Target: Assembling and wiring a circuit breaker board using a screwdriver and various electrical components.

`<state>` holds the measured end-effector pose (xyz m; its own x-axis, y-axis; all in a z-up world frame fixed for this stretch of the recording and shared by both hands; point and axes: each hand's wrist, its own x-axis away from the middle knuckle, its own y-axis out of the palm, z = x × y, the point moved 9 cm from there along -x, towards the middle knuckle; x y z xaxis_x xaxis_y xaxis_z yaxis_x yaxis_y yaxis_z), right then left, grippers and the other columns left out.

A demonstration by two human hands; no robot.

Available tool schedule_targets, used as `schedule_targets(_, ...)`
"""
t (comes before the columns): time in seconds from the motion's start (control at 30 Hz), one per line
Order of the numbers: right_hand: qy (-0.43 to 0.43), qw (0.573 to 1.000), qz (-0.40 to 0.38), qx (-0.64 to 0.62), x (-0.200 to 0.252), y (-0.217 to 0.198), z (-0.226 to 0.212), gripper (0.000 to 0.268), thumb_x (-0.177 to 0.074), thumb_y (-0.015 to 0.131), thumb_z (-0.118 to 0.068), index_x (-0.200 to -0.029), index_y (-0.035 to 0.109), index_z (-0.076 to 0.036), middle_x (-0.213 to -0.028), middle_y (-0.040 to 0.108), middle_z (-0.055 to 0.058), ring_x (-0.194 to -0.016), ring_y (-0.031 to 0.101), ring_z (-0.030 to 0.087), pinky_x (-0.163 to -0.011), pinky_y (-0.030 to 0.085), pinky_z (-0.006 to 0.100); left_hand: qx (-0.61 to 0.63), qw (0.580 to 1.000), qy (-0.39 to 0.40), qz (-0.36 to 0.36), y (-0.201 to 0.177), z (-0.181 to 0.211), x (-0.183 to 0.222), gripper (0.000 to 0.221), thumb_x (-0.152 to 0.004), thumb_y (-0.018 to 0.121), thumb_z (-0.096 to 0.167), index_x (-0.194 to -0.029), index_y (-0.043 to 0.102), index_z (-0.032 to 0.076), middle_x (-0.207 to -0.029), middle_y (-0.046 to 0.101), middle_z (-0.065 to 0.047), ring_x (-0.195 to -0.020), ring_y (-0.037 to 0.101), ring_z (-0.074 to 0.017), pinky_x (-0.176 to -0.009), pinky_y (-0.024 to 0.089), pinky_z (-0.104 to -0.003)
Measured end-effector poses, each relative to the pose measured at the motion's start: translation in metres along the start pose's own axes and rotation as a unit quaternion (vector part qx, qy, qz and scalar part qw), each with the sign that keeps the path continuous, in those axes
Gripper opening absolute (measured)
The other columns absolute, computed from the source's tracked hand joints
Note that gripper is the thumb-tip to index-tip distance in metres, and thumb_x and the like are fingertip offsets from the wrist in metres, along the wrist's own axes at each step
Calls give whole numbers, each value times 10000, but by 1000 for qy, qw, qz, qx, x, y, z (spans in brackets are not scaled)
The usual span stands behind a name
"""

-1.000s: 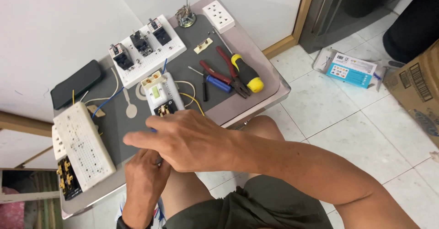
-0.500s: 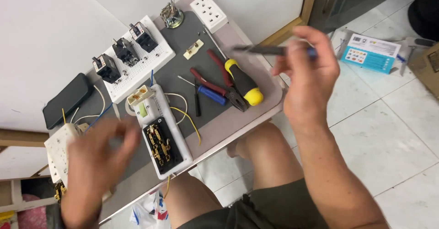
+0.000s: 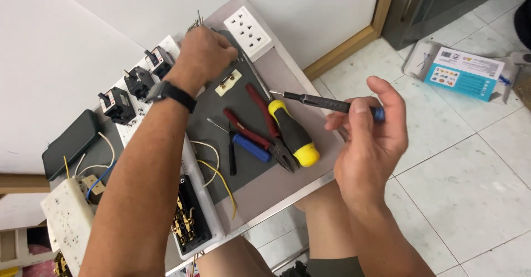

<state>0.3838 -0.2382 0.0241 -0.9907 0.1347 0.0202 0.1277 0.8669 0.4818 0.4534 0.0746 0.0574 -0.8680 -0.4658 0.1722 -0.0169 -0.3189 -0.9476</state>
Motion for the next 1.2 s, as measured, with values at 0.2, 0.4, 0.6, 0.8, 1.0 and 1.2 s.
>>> schedule_targets(0.2, -23, 999, -34, 12, 1, 5, 3, 338, -1003, 498, -162, -1326, 477, -65, -862, 585, 90, -621, 621, 192, -701, 559, 272, -93, 982, 157, 40, -55, -8, 47, 328, -912, 609, 224, -638, 532, 60, -560, 458, -55, -597, 411, -180, -608, 383, -436)
schedule_targets(0.4, -58, 997, -45, -15, 1, -5, 13, 427, -990, 572, -184, -1393, 462, -98, -1210, 728, 157, -904, 783, 237, -713, 638, 246, -3, 979, 174, 111, -97, -69, 239, 136, -926, 659, 153, -981, 761, 80, -911, 762, -69, -656, 715, -143, -518, 563, -281)
schedule_targets(0.6, -219, 966, -134, 37, 56, 61, -67, 171, -1008, 550, -197, -1022, 635, -49, -1009, 647, 59, -995, 711, 217, -978, 598, 321, 195, 969, 79, 132, 20, -150, 323, 803, -785, 698, 497, -1450, 407, 152, -1548, 350, -145, -1426, 320, -322, -1079, 177, -641)
schedule_targets(0.8, 84, 960, -249, -100, 103, 187, -42, 325, -678, 614, -405, -604, 447, -137, -523, 297, -17, -449, 220, 108, -405, 94, 267, 133, 944, 147, 263, 14, -144, 331, 848, -757, 784, 495, -1370, 474, -3, -1438, 465, -240, -1302, 486, -368, -1041, 348, -484)
schedule_targets(1.0, 68, 866, -483, -105, 156, 255, 12, 347, -848, 538, -378, -789, 499, -39, -501, 272, 29, -407, 208, 97, -366, 165, 251, 133, 935, 177, 277, 15, -147, 331, 863, -757, 783, 521, -1350, 467, -20, -1436, 464, -247, -1295, 501, -402, -989, 382, -513)
schedule_targets(1.2, 31, 836, -543, -70, 171, 267, 32, 290, -932, 442, -267, -780, 495, -26, -499, 268, 24, -413, 207, 108, -389, 219, 257, 148, 940, 168, 259, 14, -150, 326, 882, -743, 758, 562, -1335, 477, -27, -1450, 437, -247, -1292, 490, -399, -1005, 359, -512)
